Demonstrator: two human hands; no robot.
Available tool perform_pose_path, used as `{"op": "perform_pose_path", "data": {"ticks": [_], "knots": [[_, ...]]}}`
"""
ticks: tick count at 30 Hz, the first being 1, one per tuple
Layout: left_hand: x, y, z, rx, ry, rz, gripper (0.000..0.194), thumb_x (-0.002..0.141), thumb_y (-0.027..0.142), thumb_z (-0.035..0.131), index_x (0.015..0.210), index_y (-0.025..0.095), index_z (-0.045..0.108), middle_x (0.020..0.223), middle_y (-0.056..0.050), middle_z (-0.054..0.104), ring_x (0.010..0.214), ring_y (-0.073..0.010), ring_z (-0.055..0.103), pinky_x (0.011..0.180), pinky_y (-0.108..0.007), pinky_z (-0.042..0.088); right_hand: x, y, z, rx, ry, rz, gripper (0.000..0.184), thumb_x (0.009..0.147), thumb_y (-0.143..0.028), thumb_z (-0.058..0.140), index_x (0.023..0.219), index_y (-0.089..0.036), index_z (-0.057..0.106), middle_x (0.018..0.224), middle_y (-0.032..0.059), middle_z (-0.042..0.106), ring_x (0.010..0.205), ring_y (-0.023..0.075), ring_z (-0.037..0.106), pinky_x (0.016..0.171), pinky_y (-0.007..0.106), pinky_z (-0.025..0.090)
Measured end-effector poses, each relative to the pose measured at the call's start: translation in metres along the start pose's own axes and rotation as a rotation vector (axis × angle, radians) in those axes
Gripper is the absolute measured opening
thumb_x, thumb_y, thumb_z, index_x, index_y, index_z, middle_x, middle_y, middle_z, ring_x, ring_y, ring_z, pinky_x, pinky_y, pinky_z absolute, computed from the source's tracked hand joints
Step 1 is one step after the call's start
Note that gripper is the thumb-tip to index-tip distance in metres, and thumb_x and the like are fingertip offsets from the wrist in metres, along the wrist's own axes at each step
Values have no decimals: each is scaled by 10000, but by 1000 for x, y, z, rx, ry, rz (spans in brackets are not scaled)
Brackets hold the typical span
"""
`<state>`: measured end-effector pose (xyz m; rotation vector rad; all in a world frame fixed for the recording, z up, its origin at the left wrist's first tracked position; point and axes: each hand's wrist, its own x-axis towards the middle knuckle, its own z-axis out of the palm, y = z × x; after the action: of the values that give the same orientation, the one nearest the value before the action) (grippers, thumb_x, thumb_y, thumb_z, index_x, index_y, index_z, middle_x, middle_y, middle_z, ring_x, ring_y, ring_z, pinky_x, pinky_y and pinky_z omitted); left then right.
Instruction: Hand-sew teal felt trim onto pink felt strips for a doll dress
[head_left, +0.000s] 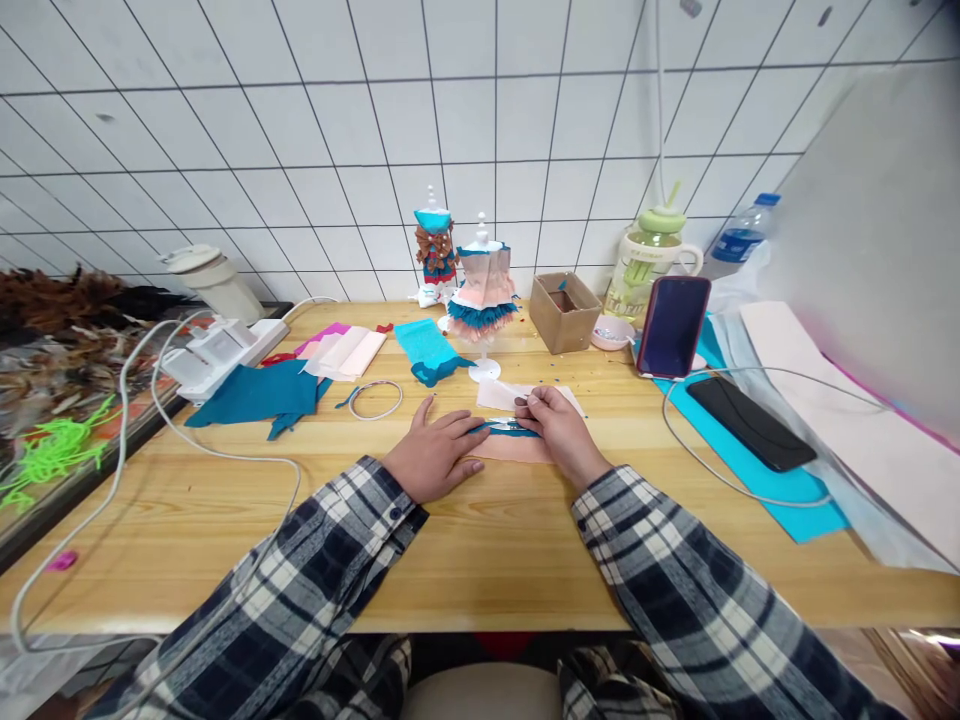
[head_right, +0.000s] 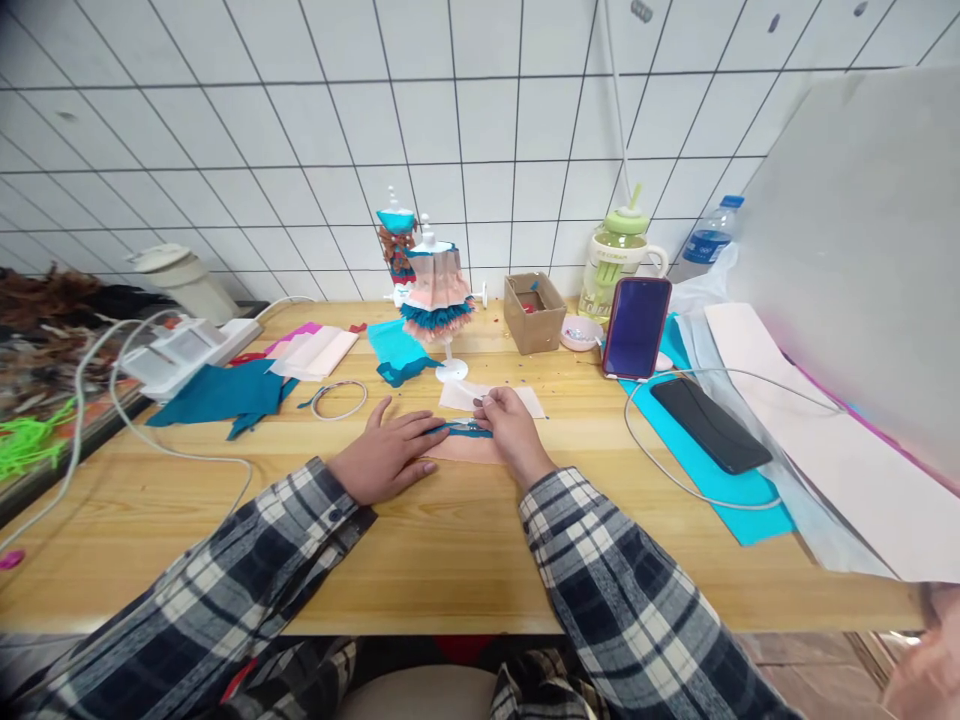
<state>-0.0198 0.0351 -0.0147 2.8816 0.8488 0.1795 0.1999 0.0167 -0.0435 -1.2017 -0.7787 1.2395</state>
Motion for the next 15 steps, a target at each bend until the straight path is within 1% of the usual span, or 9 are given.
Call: {"op": "perform_pose_path", "data": {"ticks": [2,3,4,6,7,8,10,13,15], "knots": [[0,2,-1,15,25,-8,415,957,433,447,1341,304,536,1383,-78,557,1338,-306,408,1119,-664,-41,1,1,0,-20,-4,-8,336,679,-463,712,820,-225,522,886,11,663,765,114,624,733,269,542],[0,2,-1,18,41,-19,404,955,433,450,1321,298,557,1361,-81,570,1320,-310,419,1119,-666,-22,2,2,0,-32,-5,-14,338,679,-470,704,822,-226,519,883,9,660,762,113,621,729,269,540],[1,3,0,13,53,-31,396,952,430,454,1302,290,575,1330,-86,585,1286,-307,448,1123,-658,23,3,2,-1,-46,-4,-22,338,680,-475,697,820,-227,516,877,4,656,754,112,616,718,267,537],[1,4,1,-34,56,-41,394,955,405,444,1299,273,583,1230,-97,623,1170,-276,528,1120,-608,156,7,1,-5,-79,1,-43,332,672,-469,695,804,-227,510,849,-9,644,720,107,595,667,251,519],[1,3,1,-66,54,-44,401,960,387,431,1317,267,569,1173,-96,640,1110,-257,557,1110,-580,205,9,-1,-9,-99,2,-53,326,664,-457,701,791,-225,510,822,-17,637,690,103,576,628,238,500],[1,3,1,-93,54,-47,409,964,374,420,1335,265,553,1129,-92,649,1068,-242,573,1103,-562,227,10,-4,-12,-116,-1,-62,318,657,-443,708,777,-222,514,792,-24,629,656,99,552,585,224,472],[0,0,1,-110,66,-64,401,957,370,433,1325,273,560,1083,-80,657,1044,-237,580,1105,-572,203,12,-10,-19,-141,-18,-75,301,646,-418,718,757,-213,528,742,-31,621,591,91,498,512,205,403],[-1,-8,-1,-73,88,-111,328,896,406,542,1177,290,664,1073,-68,652,1056,-262,570,1100,-615,150,6,-20,-21,-135,-76,-78,300,661,-429,707,769,-201,545,733,-25,632,501,66,406,439,194,296],[-2,-14,-3,-87,131,-142,318,863,434,586,1119,280,695,1070,-72,647,1058,-274,565,1085,-595,203,-2,-25,-16,-71,-154,-53,315,669,-440,702,795,-201,539,744,-27,636,448,45,328,408,190,219]]}}
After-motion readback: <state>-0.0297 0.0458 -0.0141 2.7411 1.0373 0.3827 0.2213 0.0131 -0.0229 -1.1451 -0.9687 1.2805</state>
